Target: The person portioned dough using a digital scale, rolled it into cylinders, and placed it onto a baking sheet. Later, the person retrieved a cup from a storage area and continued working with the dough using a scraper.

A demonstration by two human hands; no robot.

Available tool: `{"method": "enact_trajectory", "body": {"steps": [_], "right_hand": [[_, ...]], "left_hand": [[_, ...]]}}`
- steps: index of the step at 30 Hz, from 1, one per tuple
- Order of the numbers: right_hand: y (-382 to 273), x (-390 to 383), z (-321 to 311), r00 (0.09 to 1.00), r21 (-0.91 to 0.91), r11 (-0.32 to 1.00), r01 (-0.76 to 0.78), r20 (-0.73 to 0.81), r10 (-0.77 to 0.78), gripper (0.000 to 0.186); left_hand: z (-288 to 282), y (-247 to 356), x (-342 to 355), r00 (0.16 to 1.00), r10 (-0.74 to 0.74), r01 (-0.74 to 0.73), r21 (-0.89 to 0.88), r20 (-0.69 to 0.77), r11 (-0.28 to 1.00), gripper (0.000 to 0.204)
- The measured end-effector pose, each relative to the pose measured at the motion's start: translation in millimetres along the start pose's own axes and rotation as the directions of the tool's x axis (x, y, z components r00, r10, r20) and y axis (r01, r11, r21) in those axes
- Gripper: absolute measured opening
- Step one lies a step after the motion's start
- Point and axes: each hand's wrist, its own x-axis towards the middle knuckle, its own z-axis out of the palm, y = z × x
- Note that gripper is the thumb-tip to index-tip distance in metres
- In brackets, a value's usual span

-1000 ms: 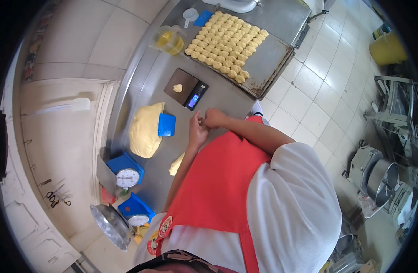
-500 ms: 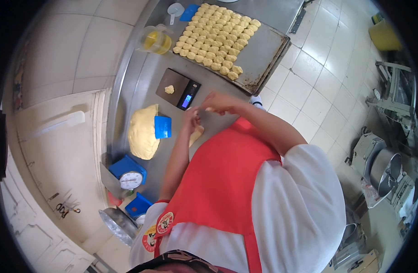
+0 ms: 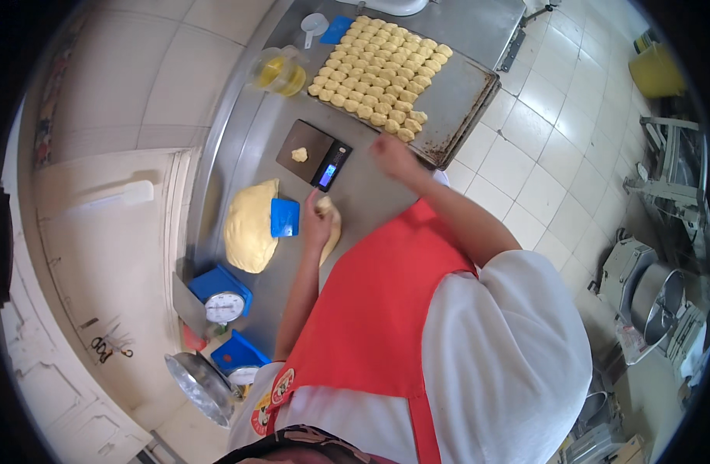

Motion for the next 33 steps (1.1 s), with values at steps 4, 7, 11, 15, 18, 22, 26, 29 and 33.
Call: {"method": "enact_trajectory", "body": {"steps": [4,7,11,15,18,22,26,29,33], "right_hand": [[-53,-54,76,0.808,-0.307,0.952,0.01,0.562,0.173,0.046],[-46,-50,97,0.878,-0.304,0.904,0.3,0.459,-0.138,0.045],[-56,-26,88,0.819,-0.426,0.724,0.543,0.458,-0.344,0.046],[-33,-3,59,0.743,-0.538,0.556,0.634,0.622,-0.247,0.041],[-69,-43,48,0.735,-0.543,0.651,0.531,0.677,-0.035,0.042],[-51,0,-66,0.94,-0.124,0.992,0.014,0.339,0.029,0.037],[0,85,-138,0.999,-0.14,0.989,-0.045,-0.014,0.043,0.037],[13,84,-119,0.961,-0.568,0.821,0.062,-0.188,-0.203,0.038],[-12,55,-52,0.873,-0.401,0.913,0.082,-0.413,-0.26,0.037]], "left_hand": [[18,15,-19,0.962,0.272,-0.272,0.018,-0.026,0.962,0.057],[23,-3,-5,0.94,0.337,-0.322,0.199,-0.045,0.925,0.043],[30,34,14,0.952,0.303,-0.306,0.088,0.046,0.948,0.026],[46,53,22,0.92,0.358,-0.39,0.296,0.156,0.872,0.031],[42,-19,44,0.856,-0.311,0.437,-0.257,0.413,0.862,0.028],[2,-49,48,0.867,-0.461,0.487,-0.525,0.191,0.698,0.024],[-25,-60,51,0.906,-0.42,0.42,-0.273,0.062,0.865,0.035],[-22,-64,34,0.979,0.061,0.021,0.401,-0.192,0.916,0.046],[-9,-60,13,0.958,0.157,-0.058,0.375,-0.239,0.925,0.058]]}}
